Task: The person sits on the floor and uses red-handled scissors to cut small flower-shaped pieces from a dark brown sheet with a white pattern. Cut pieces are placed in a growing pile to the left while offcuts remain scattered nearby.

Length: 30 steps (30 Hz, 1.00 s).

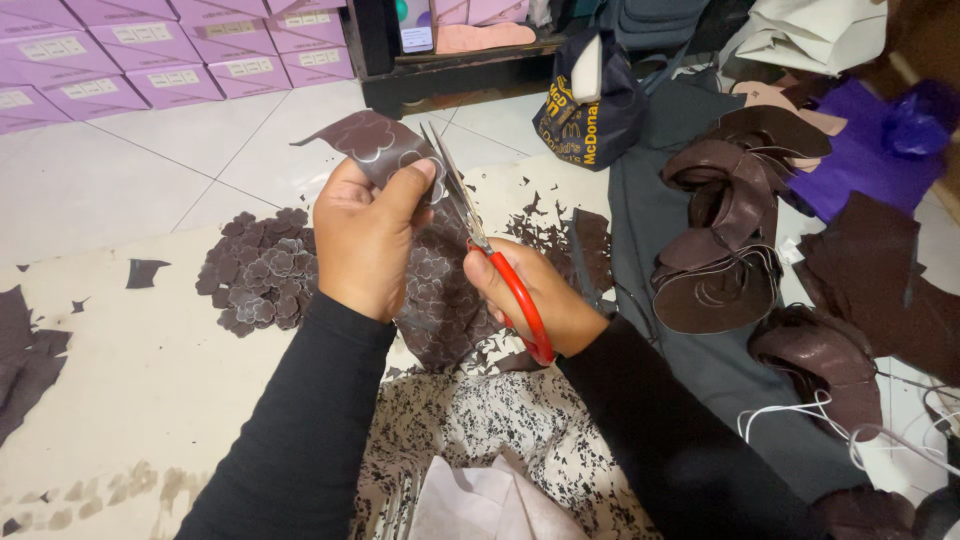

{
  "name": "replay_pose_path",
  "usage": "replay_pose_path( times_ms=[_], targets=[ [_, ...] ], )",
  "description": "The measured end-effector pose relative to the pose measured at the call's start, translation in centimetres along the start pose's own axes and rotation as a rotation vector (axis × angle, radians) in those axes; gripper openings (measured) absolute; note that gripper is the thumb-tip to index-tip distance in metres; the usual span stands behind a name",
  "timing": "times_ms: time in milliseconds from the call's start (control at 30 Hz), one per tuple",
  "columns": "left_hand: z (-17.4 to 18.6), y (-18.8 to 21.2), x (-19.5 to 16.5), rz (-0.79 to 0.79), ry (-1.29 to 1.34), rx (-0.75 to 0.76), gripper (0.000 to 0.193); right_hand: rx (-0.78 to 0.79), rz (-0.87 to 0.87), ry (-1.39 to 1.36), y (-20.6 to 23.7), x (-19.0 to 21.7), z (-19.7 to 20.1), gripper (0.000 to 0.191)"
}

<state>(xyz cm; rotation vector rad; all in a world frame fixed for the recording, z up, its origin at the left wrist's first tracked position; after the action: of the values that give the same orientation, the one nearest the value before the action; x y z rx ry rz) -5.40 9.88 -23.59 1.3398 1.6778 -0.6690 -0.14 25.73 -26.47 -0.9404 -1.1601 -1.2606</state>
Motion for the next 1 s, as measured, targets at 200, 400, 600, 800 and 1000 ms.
replay_pose_path(
  times_ms=[200,400,600,800,1000],
  targets=[
    [0.1,0.0,0.0,-0.04,-0.01,-0.006,0.008,-0.045,-0.035,-0.01,-0.2,-0.1,-0.2,0.05],
    [0.0,0.2,0.2,-0.023,-0.007,-0.031,0.009,-0.048,-0.029,-0.082,0.3,0.1,-0.3,0.049],
    [0.0,0.1,0.0,-0.006,-0.016,0.012,0.009,-0.058,-0.044,-0.084,0.2,-0.1,-0.4,0.049],
    [0.0,-0.6,-0.5,-0.028,-0.107,0.128,0.013,-0.034,0.019,-0.012,0.0,0.1,0.0,0.048],
    [-0.1,-0.8,-0.7,-0.032,-0.099,0.152,0.016,-0.061,-0.021,-0.03,0.0,-0.1,-0.1,0.049]
  ],
)
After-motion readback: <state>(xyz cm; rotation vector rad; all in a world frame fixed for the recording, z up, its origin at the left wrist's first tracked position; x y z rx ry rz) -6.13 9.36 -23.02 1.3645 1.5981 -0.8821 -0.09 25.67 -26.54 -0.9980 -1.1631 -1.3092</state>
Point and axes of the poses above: each hand's wrist, its own y-axis away from the middle knuckle, its own z-axis out of the back of the hand, x = y × z, the point moved 7 cm from there along -y, towards the middle knuckle, and after that the axes turned 15 degrees about -x, right-handed, at the moved point
